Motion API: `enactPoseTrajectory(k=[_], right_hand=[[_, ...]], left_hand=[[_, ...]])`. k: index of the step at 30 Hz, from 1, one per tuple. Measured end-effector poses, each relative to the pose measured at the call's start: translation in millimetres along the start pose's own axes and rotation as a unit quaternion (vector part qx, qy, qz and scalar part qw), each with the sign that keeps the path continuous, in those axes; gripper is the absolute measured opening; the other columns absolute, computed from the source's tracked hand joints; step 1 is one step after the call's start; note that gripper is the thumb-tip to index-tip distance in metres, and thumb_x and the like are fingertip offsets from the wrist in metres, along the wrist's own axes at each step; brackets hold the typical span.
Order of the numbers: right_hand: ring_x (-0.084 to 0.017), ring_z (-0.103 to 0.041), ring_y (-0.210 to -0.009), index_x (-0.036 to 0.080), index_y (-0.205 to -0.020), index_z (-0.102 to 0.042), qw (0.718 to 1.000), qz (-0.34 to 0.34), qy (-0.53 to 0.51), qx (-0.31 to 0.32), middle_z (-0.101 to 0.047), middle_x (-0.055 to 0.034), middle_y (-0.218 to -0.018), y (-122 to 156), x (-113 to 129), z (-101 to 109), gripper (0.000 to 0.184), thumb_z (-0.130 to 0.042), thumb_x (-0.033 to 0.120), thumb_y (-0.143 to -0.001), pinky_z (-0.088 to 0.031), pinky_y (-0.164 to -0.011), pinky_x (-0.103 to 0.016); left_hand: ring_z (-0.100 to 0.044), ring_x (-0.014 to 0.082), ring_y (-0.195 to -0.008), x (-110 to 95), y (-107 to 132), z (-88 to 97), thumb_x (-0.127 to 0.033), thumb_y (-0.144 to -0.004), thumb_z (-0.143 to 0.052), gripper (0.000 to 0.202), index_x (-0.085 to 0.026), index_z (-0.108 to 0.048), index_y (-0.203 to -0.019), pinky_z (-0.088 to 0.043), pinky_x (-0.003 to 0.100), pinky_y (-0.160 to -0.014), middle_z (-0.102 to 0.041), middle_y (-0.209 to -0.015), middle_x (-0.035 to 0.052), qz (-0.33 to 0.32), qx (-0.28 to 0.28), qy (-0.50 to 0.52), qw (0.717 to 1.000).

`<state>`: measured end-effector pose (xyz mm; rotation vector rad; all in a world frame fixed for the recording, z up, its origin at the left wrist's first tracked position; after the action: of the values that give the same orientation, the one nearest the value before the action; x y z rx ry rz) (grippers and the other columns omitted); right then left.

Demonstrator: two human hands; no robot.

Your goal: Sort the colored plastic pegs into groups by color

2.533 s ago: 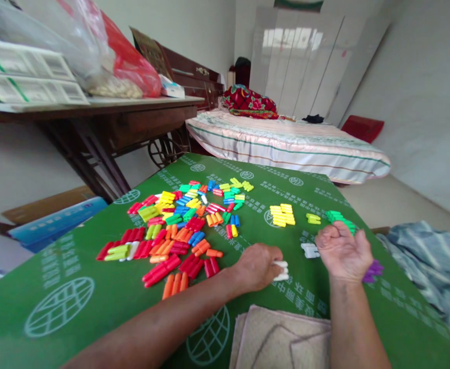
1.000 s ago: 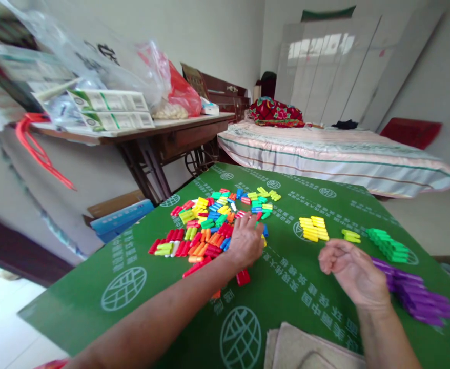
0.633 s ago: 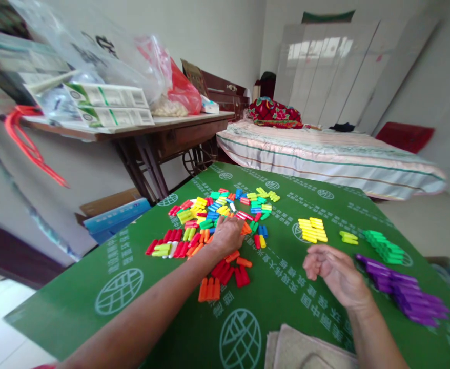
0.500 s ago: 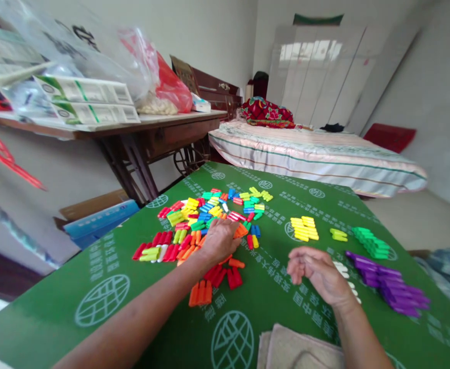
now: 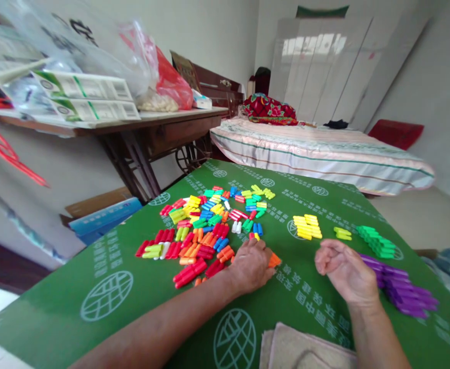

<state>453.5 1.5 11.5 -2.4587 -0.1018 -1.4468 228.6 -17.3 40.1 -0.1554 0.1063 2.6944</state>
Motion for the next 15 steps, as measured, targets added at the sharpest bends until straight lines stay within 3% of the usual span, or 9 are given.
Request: enactPoseTrajectory(k=[4, 10, 15], right_hand=[[-0.018, -0.057, -0.052, 0.017, -0.09, -0.071, 1.0, -0.019, -0.006, 0.006, -0.066, -0.009, -0.064, -1, -5, -1, 0.034, -0.064, 0.046, -0.073, -0.044, -0.046, -0.029], [-0.019, -0.057, -0.051, 0.017, -0.09, -0.071, 1.0, -0.021, -0.008, 0.002, -0.066, -0.0092, -0.064, -1, -6, -1, 0.034, -0.064, 0.045, -0.073, -0.044, -0.045, -0.03], [-0.019, -0.057, -0.052, 0.018, -0.091, -0.071, 1.0, -0.016, -0.005, 0.009, -0.067, -0.009, -0.065, -1, -6, 1, 0.033, -0.063, 0.045, -0.073, -0.044, -0.046, -0.03]], left_hand=[[-0.053, 0.0302, -0.104, 8, 6, -0.5, -0.034, -0.08, -0.056, 0.028, -0.014, -0.063, -0.097, -0.042, 0.042, -0.09, -0.059, -0.103, 0.0128, 0.04, -0.014, -0.034, 0.999], [-0.055, 0.028, -0.1, 34, 10, 14.1, -0.046, -0.084, -0.052, 0.033, -0.016, -0.064, -0.091, -0.043, 0.04, -0.088, -0.06, -0.101, 0.0118, 0.108, -0.047, -0.028, 0.993], [-0.056, 0.0254, -0.105, 61, -13, 24.0, -0.025, -0.086, -0.046, 0.025, -0.015, -0.061, -0.103, -0.044, 0.036, -0.09, -0.061, -0.106, 0.0133, 0.189, -0.053, -0.052, 0.979]])
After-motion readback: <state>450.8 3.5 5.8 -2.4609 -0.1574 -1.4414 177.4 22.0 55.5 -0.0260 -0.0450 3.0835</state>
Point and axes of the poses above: each hand's wrist, its own y-axis away from the middle knuckle, its own z-axis out of the back of the hand, x = y × z, the point moved 1 cm from there along -y, towards the middle knuckle
